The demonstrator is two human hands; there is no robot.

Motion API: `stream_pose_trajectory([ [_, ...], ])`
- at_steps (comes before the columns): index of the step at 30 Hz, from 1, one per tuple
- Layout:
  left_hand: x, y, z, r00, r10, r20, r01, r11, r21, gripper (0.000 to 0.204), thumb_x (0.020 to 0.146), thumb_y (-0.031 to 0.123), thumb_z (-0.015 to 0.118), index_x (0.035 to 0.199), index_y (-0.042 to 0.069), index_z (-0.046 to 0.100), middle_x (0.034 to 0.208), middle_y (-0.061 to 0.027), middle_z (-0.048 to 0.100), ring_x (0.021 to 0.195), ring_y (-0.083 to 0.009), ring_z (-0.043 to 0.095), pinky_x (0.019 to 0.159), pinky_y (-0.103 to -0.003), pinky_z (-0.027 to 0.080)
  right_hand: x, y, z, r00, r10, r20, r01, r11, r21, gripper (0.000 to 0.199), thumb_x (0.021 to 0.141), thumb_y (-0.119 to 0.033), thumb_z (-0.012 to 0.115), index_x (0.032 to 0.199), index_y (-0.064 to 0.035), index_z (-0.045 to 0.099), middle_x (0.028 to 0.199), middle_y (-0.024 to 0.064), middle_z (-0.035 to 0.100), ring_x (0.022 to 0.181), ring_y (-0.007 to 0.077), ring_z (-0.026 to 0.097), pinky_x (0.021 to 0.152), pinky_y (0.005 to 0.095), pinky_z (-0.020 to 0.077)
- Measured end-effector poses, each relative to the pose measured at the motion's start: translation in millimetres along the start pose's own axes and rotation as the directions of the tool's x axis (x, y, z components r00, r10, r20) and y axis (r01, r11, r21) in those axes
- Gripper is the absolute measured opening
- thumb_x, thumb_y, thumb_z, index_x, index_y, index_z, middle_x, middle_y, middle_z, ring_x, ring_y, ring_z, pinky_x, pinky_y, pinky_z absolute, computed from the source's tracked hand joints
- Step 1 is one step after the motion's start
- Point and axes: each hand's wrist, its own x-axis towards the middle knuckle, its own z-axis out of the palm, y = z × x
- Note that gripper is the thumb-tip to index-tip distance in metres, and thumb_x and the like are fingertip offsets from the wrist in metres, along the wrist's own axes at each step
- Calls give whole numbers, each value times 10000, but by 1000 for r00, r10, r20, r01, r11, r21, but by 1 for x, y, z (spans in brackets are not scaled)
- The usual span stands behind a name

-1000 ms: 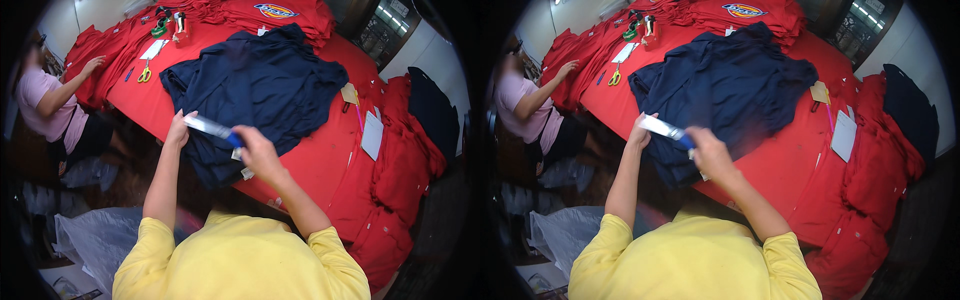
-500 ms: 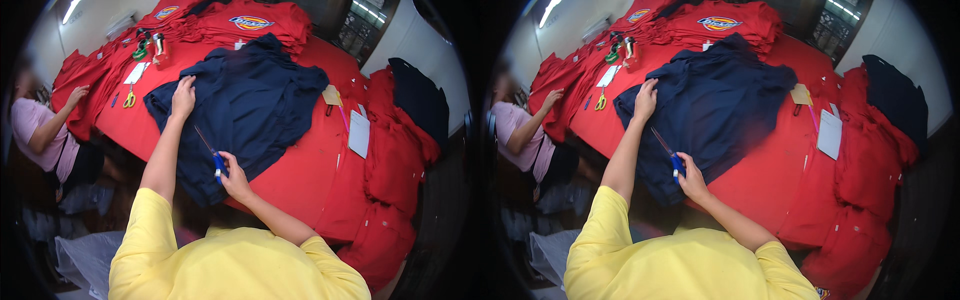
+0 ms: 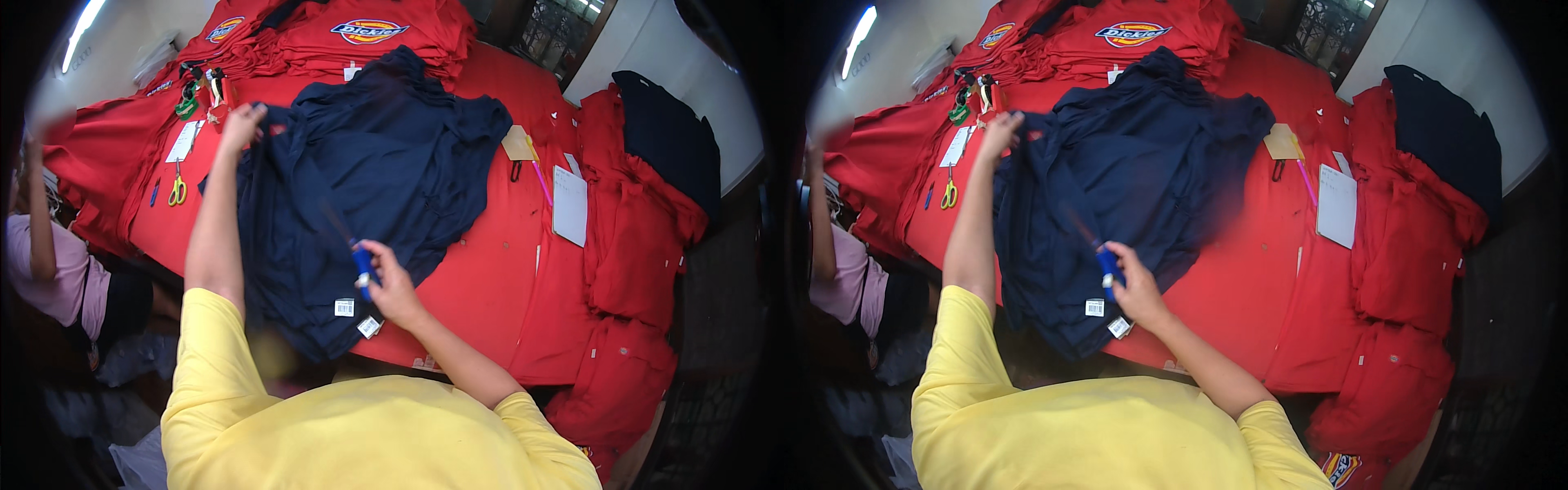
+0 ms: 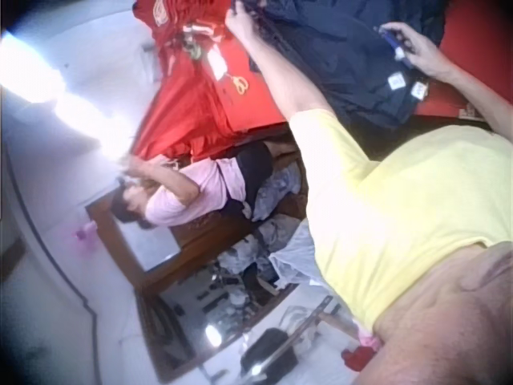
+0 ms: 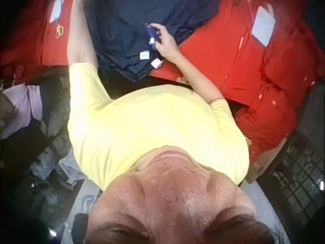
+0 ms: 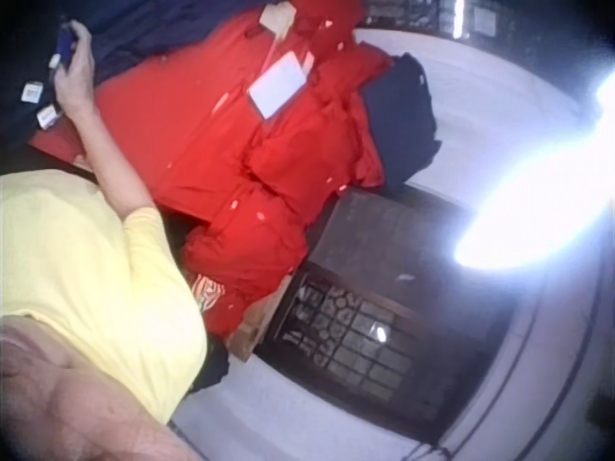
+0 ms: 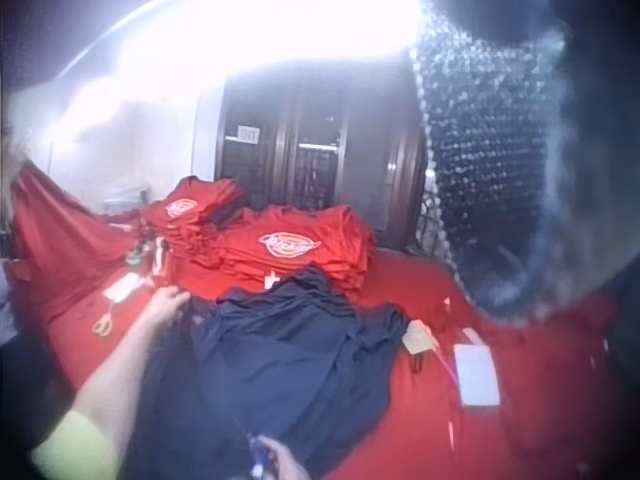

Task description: The person marks a blue garment with a pink pen and then uses scissors to cut along the edge of the fabric.

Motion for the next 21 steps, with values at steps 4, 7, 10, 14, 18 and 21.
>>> stream_pose_trajectory([
  [4,29,58,-16,986,136,101,-123,984,-128,433,918,273,636,1259,20,555,1078,-89,651,912,-143,625,778,-251,502,43,5,-40,890,-200,-411,109,966,-234,609,783,80,585,1354,-60,429,1201,155,563,1040,262,586,890,364,479],
  [7,8,70,28,907,408,107,-421,860,287,758,832,340,719,1432,30,375,1379,-227,472,1278,-333,474,1037,-382,408,76,-9,-73,877,-318,-361,58,815,-577,596,778,98,574,1337,-64,448,1138,175,553,1027,322,588,884,380,479],
  [10,-20,43,47,877,402,264,-479,682,552,775,792,377,738,1417,61,406,1425,-276,392,1301,-404,430,1072,-420,377,83,29,-94,929,-251,-273,74,846,-528,554,782,106,554,1303,-66,486,1126,178,568,1031,336,592,897,394,473],
  [14,-123,57,68,901,282,329,-423,740,523,402,826,368,705,917,10,547,904,-193,620,851,-343,624,737,-421,494,19,24,-142,960,5,-280,-61,980,-191,483,844,-3,610,1306,-56,479,1118,112,613,1013,207,596,875,295,463],
  [18,-263,64,49,847,-99,521,-341,650,679,617,765,570,699,962,15,517,792,-222,649,782,-423,644,700,-469,503,-106,-36,-184,792,591,150,-609,782,135,526,751,85,632,1248,-19,495,952,4,522,829,92,545,753,252,487],
  [21,-310,32,53,825,-77,559,-317,757,572,430,768,280,765,996,32,498,787,-188,652,779,-360,658,684,-419,501,-203,-55,-221,584,759,290,-796,605,21,453,806,51,650,1234,14,506,891,53,621,828,149,657,704,272,535],
])
